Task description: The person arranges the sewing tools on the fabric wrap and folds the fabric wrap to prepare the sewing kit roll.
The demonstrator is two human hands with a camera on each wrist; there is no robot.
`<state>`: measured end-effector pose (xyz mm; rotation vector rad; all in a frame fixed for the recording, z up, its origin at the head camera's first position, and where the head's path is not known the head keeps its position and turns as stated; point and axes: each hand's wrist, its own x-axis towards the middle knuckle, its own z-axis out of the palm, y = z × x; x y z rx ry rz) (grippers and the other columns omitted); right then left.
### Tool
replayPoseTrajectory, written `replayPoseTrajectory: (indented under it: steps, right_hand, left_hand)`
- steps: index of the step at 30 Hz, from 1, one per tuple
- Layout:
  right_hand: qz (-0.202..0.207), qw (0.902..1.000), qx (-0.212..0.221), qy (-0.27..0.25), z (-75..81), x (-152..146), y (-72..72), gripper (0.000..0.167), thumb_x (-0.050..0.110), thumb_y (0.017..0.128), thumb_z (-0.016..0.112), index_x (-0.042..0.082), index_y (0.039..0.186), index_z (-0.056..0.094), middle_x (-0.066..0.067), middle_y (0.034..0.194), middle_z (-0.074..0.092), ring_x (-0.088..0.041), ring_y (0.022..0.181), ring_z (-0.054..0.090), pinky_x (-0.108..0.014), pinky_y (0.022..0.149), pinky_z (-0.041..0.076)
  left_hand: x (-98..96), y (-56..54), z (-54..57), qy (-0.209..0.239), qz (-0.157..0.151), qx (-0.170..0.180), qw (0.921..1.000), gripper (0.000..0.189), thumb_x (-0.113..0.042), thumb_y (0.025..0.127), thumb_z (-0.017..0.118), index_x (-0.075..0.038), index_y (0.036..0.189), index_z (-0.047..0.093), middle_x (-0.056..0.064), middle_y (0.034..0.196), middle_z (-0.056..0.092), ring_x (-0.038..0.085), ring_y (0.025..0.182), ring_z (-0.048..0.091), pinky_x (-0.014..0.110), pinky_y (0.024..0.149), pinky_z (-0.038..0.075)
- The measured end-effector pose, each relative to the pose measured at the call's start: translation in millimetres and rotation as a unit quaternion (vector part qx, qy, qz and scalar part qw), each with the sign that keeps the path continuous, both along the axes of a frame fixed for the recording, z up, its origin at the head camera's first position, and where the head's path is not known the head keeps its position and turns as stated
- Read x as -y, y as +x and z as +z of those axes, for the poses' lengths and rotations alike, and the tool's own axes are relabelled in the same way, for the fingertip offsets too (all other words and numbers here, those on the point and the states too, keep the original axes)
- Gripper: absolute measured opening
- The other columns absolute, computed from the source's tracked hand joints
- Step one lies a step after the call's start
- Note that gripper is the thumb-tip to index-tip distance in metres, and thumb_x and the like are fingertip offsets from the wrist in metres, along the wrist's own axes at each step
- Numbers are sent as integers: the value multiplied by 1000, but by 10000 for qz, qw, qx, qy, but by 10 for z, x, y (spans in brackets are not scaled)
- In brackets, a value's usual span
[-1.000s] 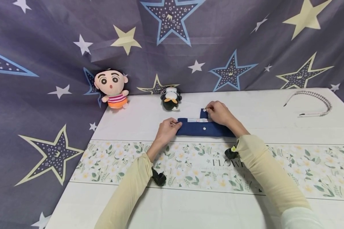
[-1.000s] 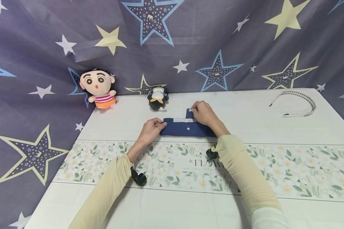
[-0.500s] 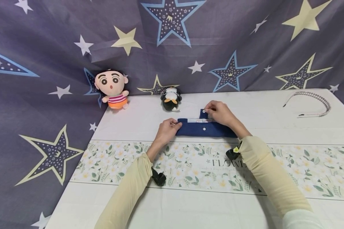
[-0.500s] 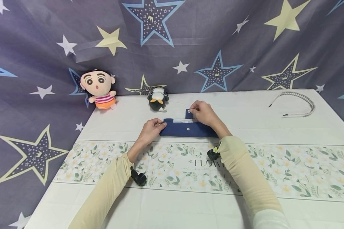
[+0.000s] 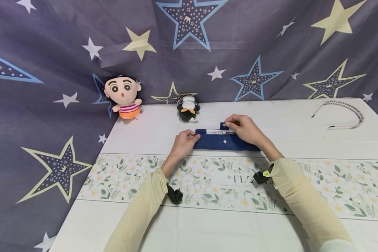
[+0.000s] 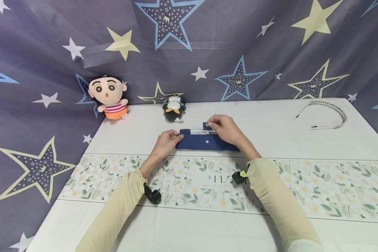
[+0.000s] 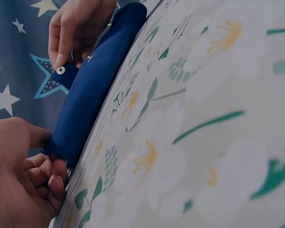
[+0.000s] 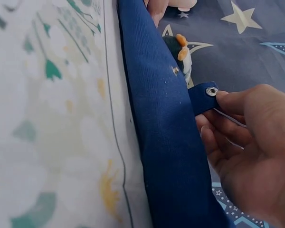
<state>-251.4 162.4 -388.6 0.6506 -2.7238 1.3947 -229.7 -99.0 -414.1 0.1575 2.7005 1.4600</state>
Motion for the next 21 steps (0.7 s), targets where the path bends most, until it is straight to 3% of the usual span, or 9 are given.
replayPoseTrajectory:
  steps: [12,21]
  right_hand:
    - [96,9998,-152,-127,28,6,197,18,12,107,60,1,114,73,-13,102,72,-26,89,66,-38,76,50]
    - [636,9942,-848,-152,-60,-40,303,12,2,103,63,0,109,74,-10,104,69,-20,73,59,-29,65,47]
  left_hand:
    - [-9,-3,11,-89,77,49,9999,24,-24,104,65,-1,104,70,6,80,67,18,71,59,31,68,44]
    - [-15,-2,23,-180,65,103,9998,26,-25,104,64,-1,107,71,8,87,70,21,77,63,34,70,47]
